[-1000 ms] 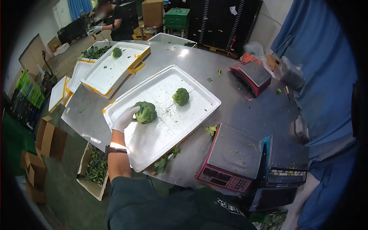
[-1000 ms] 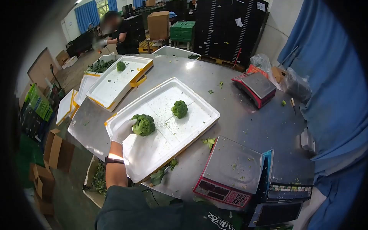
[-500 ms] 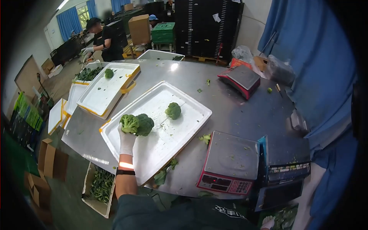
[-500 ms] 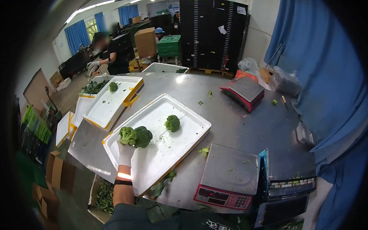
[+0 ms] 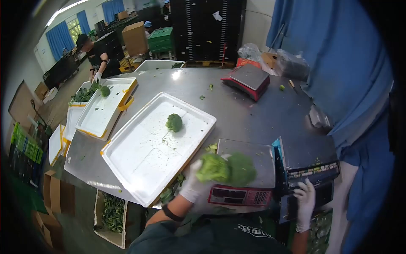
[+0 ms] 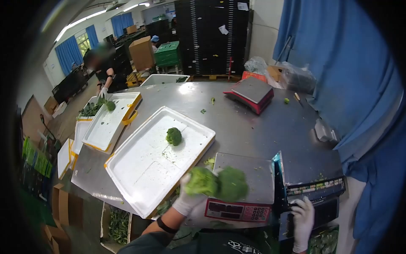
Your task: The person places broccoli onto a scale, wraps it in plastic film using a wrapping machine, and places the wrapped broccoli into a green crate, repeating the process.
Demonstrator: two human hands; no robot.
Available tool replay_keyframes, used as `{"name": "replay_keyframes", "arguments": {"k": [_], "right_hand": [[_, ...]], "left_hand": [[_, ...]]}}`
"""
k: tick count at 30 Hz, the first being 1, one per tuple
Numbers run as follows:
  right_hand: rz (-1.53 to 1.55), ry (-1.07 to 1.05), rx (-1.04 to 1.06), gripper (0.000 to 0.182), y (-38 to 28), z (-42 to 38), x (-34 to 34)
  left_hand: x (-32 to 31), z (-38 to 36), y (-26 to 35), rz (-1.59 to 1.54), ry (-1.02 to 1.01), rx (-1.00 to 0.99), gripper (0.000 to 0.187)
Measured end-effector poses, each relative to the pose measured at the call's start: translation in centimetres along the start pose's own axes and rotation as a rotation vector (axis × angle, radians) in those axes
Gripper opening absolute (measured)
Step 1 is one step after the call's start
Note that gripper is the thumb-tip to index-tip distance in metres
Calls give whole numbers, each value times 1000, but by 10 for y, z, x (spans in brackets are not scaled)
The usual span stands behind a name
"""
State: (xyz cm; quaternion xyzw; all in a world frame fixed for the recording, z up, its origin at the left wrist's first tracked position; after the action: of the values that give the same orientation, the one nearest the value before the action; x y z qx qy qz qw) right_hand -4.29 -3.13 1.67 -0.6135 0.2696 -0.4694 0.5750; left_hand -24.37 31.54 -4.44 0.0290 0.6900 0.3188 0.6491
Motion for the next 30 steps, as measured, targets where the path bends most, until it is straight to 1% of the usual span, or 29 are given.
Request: {"name": "replay_keyframes", "arguments": {"k": [1, 2, 3, 4, 5, 6, 7, 8, 9, 10, 11, 12, 14, 15, 16, 17, 19, 20, 22, 23, 25, 26, 27, 28, 29, 30], "right_hand": [[19, -110, 10, 93, -16, -3, -24], [6, -197, 78, 109, -21, -8, -37], [-7, -287, 145, 124, -21, -10, -45], [-140, -311, 232, 131, -14, -10, -44], [-273, -338, 318, 138, -8, -11, -42], [112, -272, 58, 136, -16, -14, -44], [117, -275, 59, 136, -4, -11, -33], [170, -240, 69, 133, 16, -8, -15], [222, -194, 73, 131, 31, -8, 6], [367, -173, 29, 126, 25, -8, 12], [417, -151, 38, 124, 27, -5, 26], [484, -148, 13, 120, 39, 0, 44], [593, -114, -4, 114, 67, 12, 84], [640, -103, -2, 110, 76, 19, 107], [631, -87, 16, 106, 81, 29, 132], [622, -54, 22, 104, 86, 39, 155], [592, -41, 59, 102, 94, 63, 199], [589, -37, 43, 102, 92, 74, 215], [584, -44, 98, 93, 92, 105, 236], [589, -64, 126, 87, 90, 121, 242], [434, -64, 143, 80, 80, 158, 247], [369, -45, 132, 79, 84, 180, 243], [380, -55, 138, 79, 95, 204, 235], [155, 7, 204, 81, 105, 228, 228], [-71, 72, 268, 84, 105, 239, 223], [-249, 103, 315, 85, 91, 240, 218]], "left_hand": [[-18, 7, -28, -53, -76, 101, 82], [-36, 12, -56, -98, -147, 206, 85], [-45, 15, -86, -139, -200, 284, 85], [-58, 17, -113, -177, -251, 364, 84], [-67, 15, -135, -170, -246, 428, 84], [-79, 12, -155, -165, -239, 492, 85], [-101, 10, -162, -171, -192, 558, 85], [-118, 14, -163, -53, -123, 564, 99], [-118, 19, -175, -50, -121, 577, 99], [-121, 27, -190, -121, -197, 550, 100], [-128, 33, -210, -202, -279, 546, 101], [-132, 39, -219, -175, -229, 606, 105], [-150, 48, -229, -20, -128, 564, 100], [-150, 55, -240, -14, -107, 473, 93], [-156, 73, -246, 211, -84, 303, 87], [-153, 82, -254, 312, -20, 236, 77], [-167, 103, -264, 517, -5, 38, 67], [-178, 111, -273, 530, 7, 42, 67], [-208, 128, -273, 867, 116, -147, 67], [-212, 140, -279, 877, 136, -157, 67], [-218, 165, -279, 1195, 146, -474, 74], [-213, 180, -285, 1206, 156, -483, 74], [-211, 194, -289, 1397, 153, -567, 77], [-208, 209, -295, 1585, 149, -650, 80], [-197, 223, -302, 1549, 171, -647, 82], [-194, 230, -308, 1577, 193, -673, 83]]}}
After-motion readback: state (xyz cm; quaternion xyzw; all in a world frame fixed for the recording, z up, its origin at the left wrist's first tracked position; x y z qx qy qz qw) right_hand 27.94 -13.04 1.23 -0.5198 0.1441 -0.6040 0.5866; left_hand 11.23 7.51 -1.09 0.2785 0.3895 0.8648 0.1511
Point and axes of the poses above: each hand's wrist, its own z-axis towards the middle knuckle, its own x-axis out of the back of the hand, y = z × x, the point moved 6 cm from there along z, towards the middle knuckle, and after that the axes turned 1 degree about -z, right-handed, at the moved point
